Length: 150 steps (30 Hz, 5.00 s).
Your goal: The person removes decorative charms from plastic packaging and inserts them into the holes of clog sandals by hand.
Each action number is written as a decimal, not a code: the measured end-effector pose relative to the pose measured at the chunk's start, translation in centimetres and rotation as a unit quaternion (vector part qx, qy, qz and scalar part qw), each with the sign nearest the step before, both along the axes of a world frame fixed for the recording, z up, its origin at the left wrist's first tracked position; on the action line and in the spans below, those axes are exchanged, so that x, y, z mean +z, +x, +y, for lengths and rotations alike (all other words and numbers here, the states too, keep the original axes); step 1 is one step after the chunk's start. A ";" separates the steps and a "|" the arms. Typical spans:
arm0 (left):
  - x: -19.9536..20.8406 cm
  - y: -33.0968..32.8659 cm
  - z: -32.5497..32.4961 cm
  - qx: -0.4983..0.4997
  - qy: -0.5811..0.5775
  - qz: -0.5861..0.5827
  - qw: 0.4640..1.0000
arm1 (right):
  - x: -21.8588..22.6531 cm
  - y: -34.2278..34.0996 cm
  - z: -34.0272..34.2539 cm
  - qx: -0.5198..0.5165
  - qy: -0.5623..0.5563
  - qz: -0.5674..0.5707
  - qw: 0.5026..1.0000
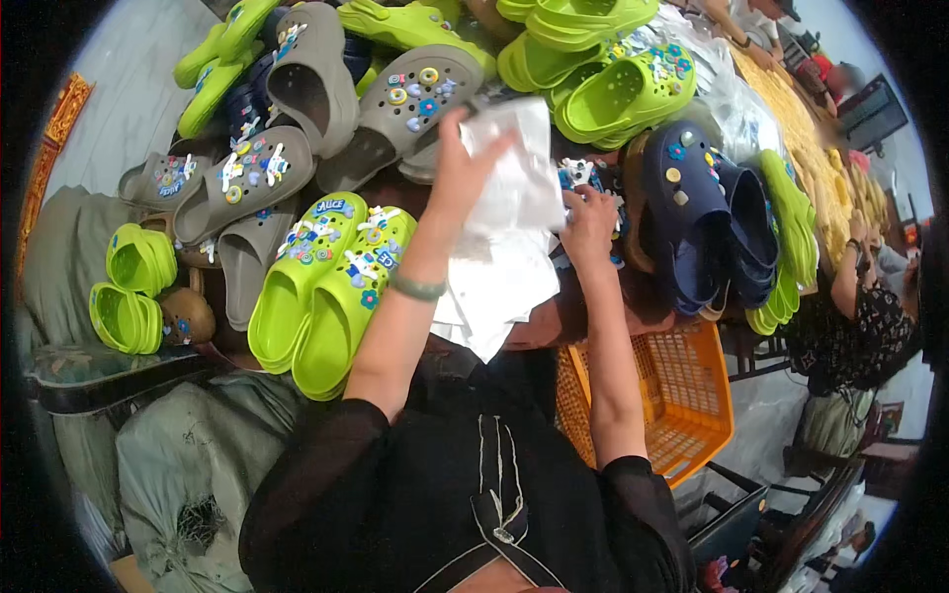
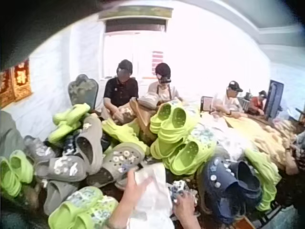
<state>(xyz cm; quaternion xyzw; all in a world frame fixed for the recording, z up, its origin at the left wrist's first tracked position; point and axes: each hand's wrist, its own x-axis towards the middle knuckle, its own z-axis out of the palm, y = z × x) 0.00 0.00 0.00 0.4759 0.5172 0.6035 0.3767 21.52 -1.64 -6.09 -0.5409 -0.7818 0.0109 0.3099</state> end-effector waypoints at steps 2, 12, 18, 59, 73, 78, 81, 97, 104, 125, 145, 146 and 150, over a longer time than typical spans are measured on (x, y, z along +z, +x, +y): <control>-0.3 0.4 -3.8 -0.080 -0.018 0.107 0.991 | 0.1 -0.2 0.4 -0.014 0.057 -0.003 0.998; -2.2 3.9 -14.2 -0.026 0.057 0.488 0.870 | 0.0 -3.8 3.0 -0.045 -0.079 -0.059 0.994; -5.7 1.6 -14.7 -0.093 -0.011 0.492 0.865 | 1.3 -4.0 4.6 0.006 -0.129 0.447 0.885; 0.3 1.0 -13.0 -0.251 -0.062 -0.147 0.955 | 4.5 -3.6 -12.8 -0.042 -0.085 0.311 0.946; -2.8 1.6 -12.4 -0.295 -0.086 -0.149 0.940 | 9.2 -3.9 -13.8 0.067 -0.365 0.295 0.880; -1.7 1.4 -12.3 -0.308 -0.089 -0.145 0.936 | 9.3 -3.7 -13.8 0.060 -0.406 0.314 0.856; -1.2 1.8 -12.3 -0.301 -0.099 -0.161 0.935 | 8.8 -3.8 -13.6 0.083 -0.370 0.313 0.871; 0.1 0.2 -13.4 -0.256 -0.069 -0.071 0.962 | 7.3 -4.9 -12.4 -0.003 -0.002 0.215 0.977; 3.5 0.5 -13.3 -0.098 0.071 0.200 0.972 | 10.7 -3.1 -10.6 -0.066 0.037 0.093 0.993; 2.2 3.0 -6.7 -0.267 -0.076 -0.541 0.794 | 9.2 -1.4 -8.0 0.054 0.179 0.153 0.970; 1.4 7.6 3.3 -0.338 0.141 -0.118 0.923 | 0.3 -1.0 -1.9 0.041 -0.297 0.851 0.431; 1.2 7.6 3.5 -0.330 0.146 -0.108 0.926 | -0.2 -0.9 -1.7 0.029 -0.295 0.859 0.417; 0.9 6.6 4.0 -0.303 0.173 -0.088 0.933 | 2.8 -1.9 -2.7 -0.037 -0.301 0.823 0.481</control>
